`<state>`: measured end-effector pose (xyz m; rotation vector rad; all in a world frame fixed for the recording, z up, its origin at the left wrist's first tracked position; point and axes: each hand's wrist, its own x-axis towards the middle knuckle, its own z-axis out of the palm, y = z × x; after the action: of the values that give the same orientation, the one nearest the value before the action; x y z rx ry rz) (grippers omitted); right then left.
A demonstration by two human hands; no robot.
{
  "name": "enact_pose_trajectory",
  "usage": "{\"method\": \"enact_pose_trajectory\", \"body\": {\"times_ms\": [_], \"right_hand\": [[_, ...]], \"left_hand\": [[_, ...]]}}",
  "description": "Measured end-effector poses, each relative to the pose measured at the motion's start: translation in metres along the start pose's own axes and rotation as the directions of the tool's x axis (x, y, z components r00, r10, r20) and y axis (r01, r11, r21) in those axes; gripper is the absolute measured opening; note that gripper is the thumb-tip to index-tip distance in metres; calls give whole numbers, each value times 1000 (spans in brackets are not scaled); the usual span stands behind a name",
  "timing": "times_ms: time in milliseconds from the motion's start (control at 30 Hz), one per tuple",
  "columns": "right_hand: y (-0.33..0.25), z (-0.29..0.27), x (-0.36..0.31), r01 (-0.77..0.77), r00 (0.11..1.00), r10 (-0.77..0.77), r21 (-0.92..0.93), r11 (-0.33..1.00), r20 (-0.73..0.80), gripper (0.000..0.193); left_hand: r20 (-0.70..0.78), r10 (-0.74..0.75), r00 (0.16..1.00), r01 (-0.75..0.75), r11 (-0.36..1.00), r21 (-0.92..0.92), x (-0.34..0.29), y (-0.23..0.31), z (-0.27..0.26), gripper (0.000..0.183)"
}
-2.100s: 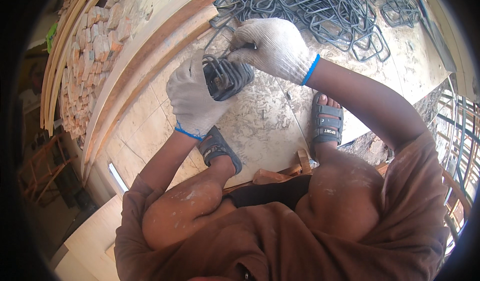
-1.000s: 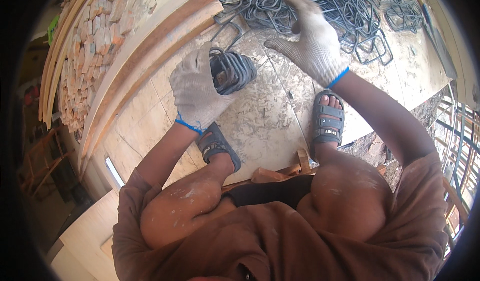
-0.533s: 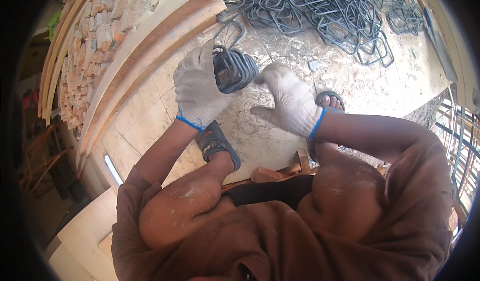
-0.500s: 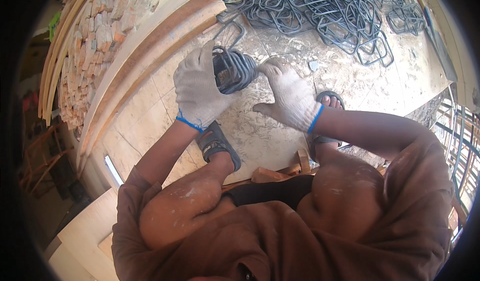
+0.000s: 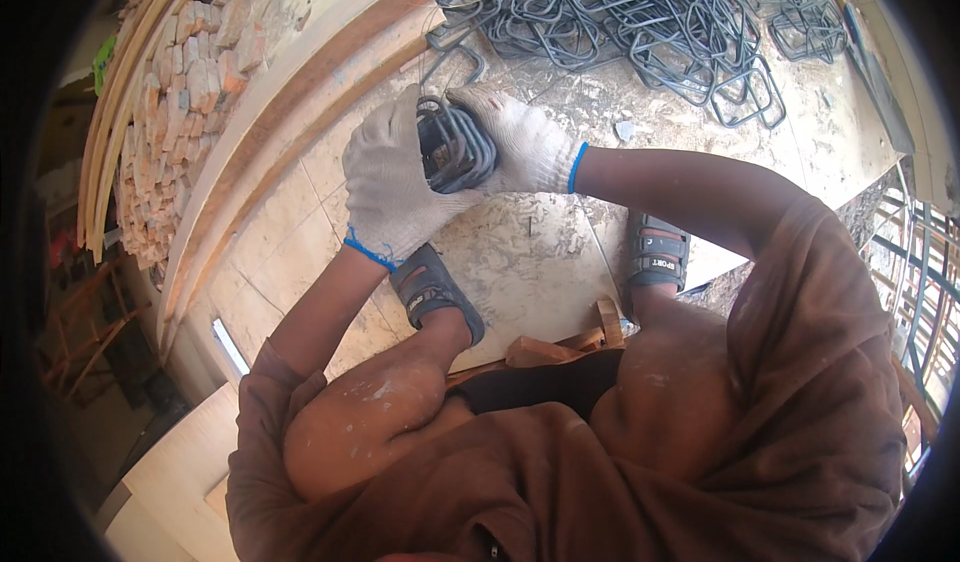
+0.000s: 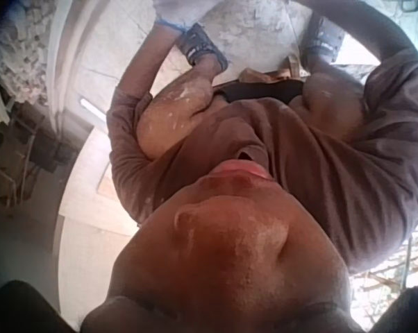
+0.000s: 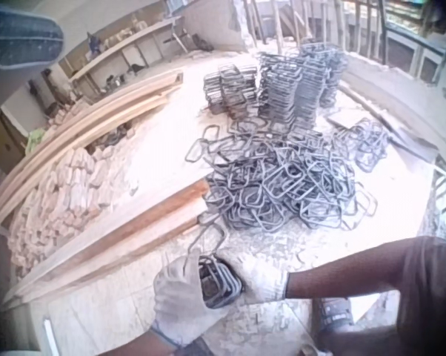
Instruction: The person sits on a stool and repeatedly picks up wire ties from a pile on the floor. They wrap each tie around a stack of rectangular metal frames and twist it to secure the bundle. The tied frames are stacked on the floor as the task progresses.
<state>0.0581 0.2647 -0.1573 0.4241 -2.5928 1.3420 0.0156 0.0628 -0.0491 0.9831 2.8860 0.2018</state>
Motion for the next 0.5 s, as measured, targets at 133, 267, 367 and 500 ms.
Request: {"method": "enact_pose_trajectory", "body": {"times_ms": [133,267,367,500], "right_hand": [[-4,-6,-3,-103,992,101,25,994,81,105],[-6,-4,-1,-156,983,150,46,987,109,105],[-8,-4,0,-135,989,131,43,990,71,104],[-11,-6,2,-156,984,150,58,986,99,106]], "left_hand": [[-79,72,994,-75,996,-38,0,6,-3,120],[-15,76,997,-77,994,-79,-6,11,-9,111],[-85,110,990,-116,990,-77,-7,7,-2,105],[-92,100,991,-110,988,-110,-4,6,-3,105]]}}
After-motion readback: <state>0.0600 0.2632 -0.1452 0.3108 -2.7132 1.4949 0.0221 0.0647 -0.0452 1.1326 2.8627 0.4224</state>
